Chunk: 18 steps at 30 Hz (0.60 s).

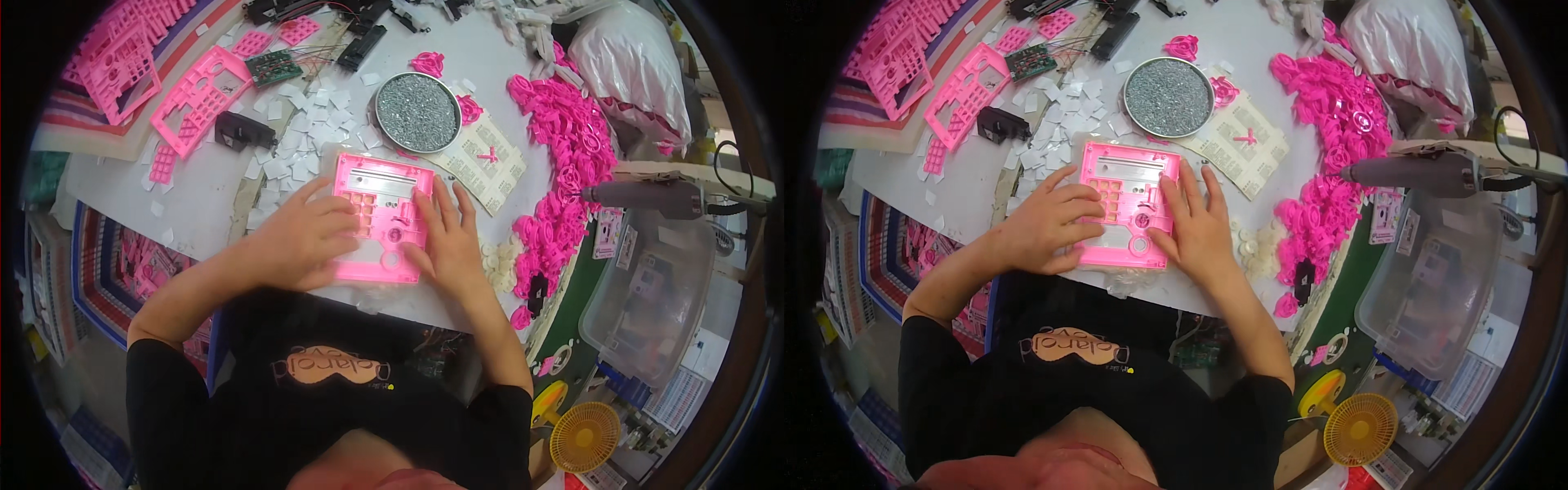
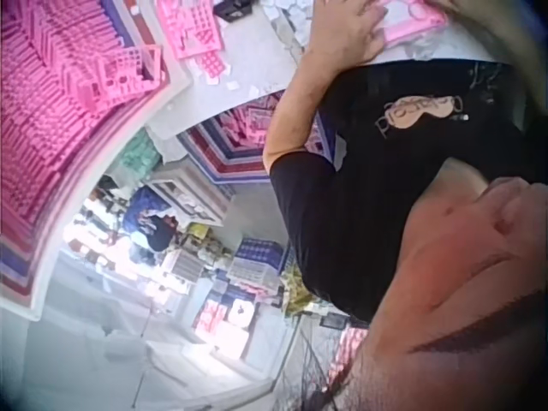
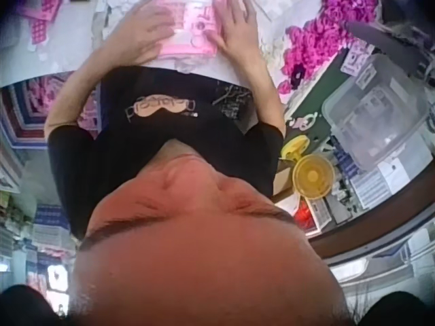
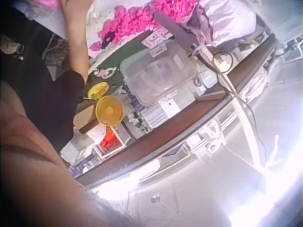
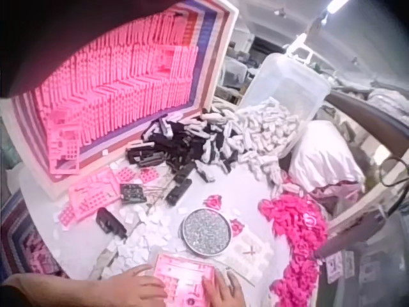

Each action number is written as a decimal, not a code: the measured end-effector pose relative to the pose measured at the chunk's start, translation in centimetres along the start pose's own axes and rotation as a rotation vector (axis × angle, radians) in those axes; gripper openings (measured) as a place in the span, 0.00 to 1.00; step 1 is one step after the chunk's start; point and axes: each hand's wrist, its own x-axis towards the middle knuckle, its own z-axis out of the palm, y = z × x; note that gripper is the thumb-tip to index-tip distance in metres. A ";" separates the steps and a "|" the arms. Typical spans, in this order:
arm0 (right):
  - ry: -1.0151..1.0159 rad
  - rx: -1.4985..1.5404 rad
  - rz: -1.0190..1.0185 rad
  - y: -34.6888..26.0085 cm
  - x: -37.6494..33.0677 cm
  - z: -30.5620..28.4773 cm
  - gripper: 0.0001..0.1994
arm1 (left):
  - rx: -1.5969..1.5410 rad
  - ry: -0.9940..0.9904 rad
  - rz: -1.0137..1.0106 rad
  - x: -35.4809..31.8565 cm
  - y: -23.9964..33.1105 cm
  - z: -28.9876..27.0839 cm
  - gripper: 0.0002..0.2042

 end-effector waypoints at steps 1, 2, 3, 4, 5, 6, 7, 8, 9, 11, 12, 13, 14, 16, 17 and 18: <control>0.025 -0.014 0.020 -0.2 -0.4 0.3 0.37 | -0.025 0.051 -0.005 0.8 0.8 0.7 0.25; 0.051 -0.030 0.042 -0.3 -0.8 0.5 0.36 | -0.053 0.100 -0.008 1.4 1.5 1.3 0.26; 0.078 0.006 0.044 -0.5 -1.1 0.4 0.36 | 0.009 0.061 -0.014 1.6 1.9 1.7 0.26; 0.106 0.043 0.040 -0.5 -1.2 0.2 0.36 | 0.075 0.025 -0.025 1.4 2.2 2.2 0.27; 0.134 0.079 0.037 -0.4 -1.5 0.0 0.35 | 0.140 -0.010 -0.034 1.5 2.1 2.5 0.28; 0.237 0.172 0.081 0.5 -2.4 -0.9 0.28 | 0.118 -0.012 -0.015 1.6 1.7 2.8 0.28; 0.225 0.293 0.326 1.4 -3.1 -1.9 0.25 | 0.105 -0.013 -0.010 1.3 1.4 2.8 0.28; 0.208 0.420 0.571 2.3 -4.1 -3.0 0.22 | 0.092 -0.019 -0.010 0.9 1.1 2.7 0.28; 0.194 0.434 0.665 3.3 -4.8 -3.5 0.20 | 0.079 -0.024 -0.013 0.7 1.1 2.8 0.28; 0.174 0.351 0.700 5.1 -6.1 -4.2 0.16 | 0.071 -0.038 -0.018 0.9 1.2 2.5 0.27; 0.160 0.237 0.633 5.5 -6.3 -4.1 0.15 | 0.067 -0.044 -0.020 1.0 1.2 2.5 0.27; 0.152 0.127 0.565 5.5 -6.1 -3.9 0.14 | 0.056 -0.045 -0.023 1.0 1.2 2.4 0.26; 0.137 0.002 0.483 5.3 -5.6 -3.9 0.13 | 0.046 -0.043 -0.029 1.1 1.3 2.4 0.26; 0.107 -0.113 0.385 5.4 -4.6 -3.5 0.13 | 0.025 -0.023 -0.037 1.2 1.7 2.1 0.25; 0.092 -0.096 0.376 6.1 -4.6 -3.1 0.12 | 0.016 -0.015 -0.039 1.4 2.0 1.9 0.24; 0.076 -0.080 0.365 6.8 -4.6 -3.0 0.11 | 0.008 -0.005 -0.044 1.8 2.4 1.9 0.24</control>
